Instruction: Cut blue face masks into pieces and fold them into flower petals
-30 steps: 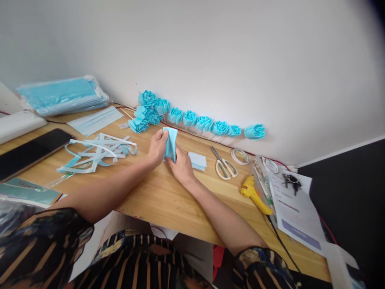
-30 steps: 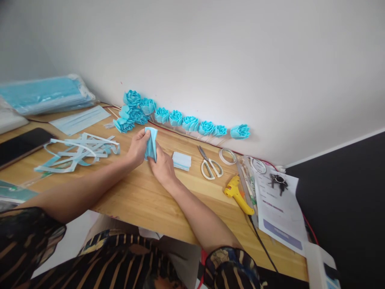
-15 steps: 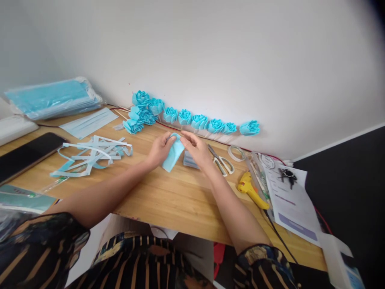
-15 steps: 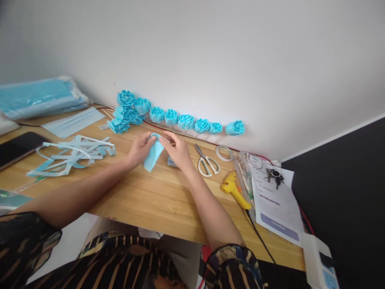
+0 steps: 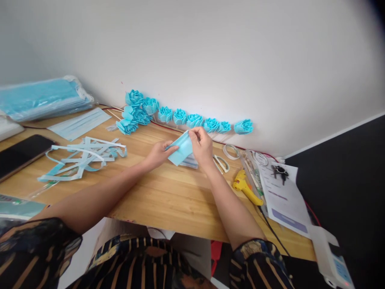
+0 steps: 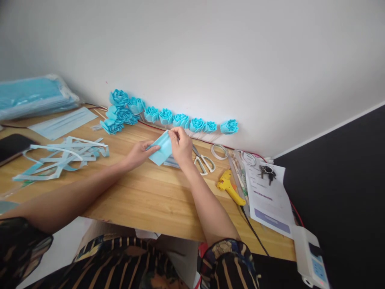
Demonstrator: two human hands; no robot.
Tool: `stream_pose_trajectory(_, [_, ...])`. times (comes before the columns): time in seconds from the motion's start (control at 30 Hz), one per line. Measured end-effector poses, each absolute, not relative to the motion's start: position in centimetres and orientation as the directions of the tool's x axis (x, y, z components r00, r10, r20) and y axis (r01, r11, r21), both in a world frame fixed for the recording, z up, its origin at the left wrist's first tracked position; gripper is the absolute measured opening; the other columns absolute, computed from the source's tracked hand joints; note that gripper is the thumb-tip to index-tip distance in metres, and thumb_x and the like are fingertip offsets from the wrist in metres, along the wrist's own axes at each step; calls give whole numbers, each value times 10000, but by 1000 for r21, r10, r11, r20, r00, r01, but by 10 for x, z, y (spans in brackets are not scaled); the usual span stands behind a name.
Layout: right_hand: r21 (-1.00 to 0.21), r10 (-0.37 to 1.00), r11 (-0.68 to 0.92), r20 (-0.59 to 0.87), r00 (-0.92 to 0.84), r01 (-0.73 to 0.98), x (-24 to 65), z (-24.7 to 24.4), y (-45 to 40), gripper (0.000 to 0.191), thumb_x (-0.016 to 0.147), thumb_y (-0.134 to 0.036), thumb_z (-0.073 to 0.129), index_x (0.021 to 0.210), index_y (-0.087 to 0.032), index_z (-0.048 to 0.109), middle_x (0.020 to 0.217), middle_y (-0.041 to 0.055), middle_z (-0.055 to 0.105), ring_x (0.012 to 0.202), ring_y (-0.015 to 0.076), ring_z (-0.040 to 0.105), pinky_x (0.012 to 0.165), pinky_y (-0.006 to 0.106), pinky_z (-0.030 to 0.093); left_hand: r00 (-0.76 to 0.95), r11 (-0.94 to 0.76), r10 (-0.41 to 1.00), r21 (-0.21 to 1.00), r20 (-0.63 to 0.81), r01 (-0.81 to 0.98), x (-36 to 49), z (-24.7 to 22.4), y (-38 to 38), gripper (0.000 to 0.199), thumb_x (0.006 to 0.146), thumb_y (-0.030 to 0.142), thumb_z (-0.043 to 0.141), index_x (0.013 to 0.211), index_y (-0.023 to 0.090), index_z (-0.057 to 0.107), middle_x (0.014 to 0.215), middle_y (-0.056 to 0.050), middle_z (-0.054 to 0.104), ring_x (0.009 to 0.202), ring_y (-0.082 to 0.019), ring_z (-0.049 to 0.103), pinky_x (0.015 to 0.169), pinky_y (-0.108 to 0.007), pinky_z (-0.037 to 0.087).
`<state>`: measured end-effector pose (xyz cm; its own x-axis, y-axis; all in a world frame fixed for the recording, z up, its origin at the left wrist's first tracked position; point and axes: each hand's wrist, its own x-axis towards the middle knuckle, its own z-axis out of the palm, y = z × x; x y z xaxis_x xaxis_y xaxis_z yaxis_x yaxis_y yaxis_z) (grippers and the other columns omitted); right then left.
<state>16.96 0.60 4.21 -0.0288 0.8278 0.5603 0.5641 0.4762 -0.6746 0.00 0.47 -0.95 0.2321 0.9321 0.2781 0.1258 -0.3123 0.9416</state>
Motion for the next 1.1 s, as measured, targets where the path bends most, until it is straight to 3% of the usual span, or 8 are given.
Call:
stream_pose_trajectory(0.2, [-580,800,446,600,-14,681,186,44,13,218,945,-387,469,891,-211,585,812,15,664,757,168,602,706,267,411,304,-260,927,960,218,106,2,-19,8,295,759,450,669,679,166,676,613,8,585,573,-132,492,546,-232,359])
stream_pose_trajectory(0.53, [-617,823,485,561,-87,620,195,52,13,211,916,-391,530,858,-206,616,743,-13,661,676,141,581,671,247,418,435,-171,891,984,129,58,2,-14,4,192,674,313,769,608,178,651,516,32,527,518,-138,498,480,-230,339])
stream_pose_trajectory(0.7, [-600,823,525,539,-180,603,192,53,10,189,914,-361,539,863,-205,632,805,-3,685,732,147,619,695,248,429,530,-194,838,979,128,70,-3,-4,4,208,674,361,771,704,167,701,660,-7,638,610,-165,570,542,-237,394])
stream_pose_trajectory(0.87, [-540,820,564,456,-346,625,182,54,2,200,927,-364,534,884,-221,668,813,-6,703,760,152,643,707,249,432,394,-214,889,972,235,-96,-8,12,2,365,716,450,730,949,170,704,944,-72,704,861,-210,631,721,-271,478])
stream_pose_trajectory(1.0, [-474,807,588,401,-434,655,170,52,-8,196,932,-370,543,921,-246,694,841,-10,725,787,162,665,734,258,435,393,-182,898,980,198,-79,-7,13,0,302,699,421,749,840,161,689,804,-34,670,734,-163,596,662,-251,452])
stream_pose_trajectory(1.1, [-497,842,532,392,-370,686,163,51,-12,226,899,-413,591,1038,-265,691,871,-4,737,808,182,675,769,283,452,340,-138,925,983,170,-118,-6,10,1,284,688,421,746,742,157,657,694,-8,618,638,-133,542,604,-238,419])
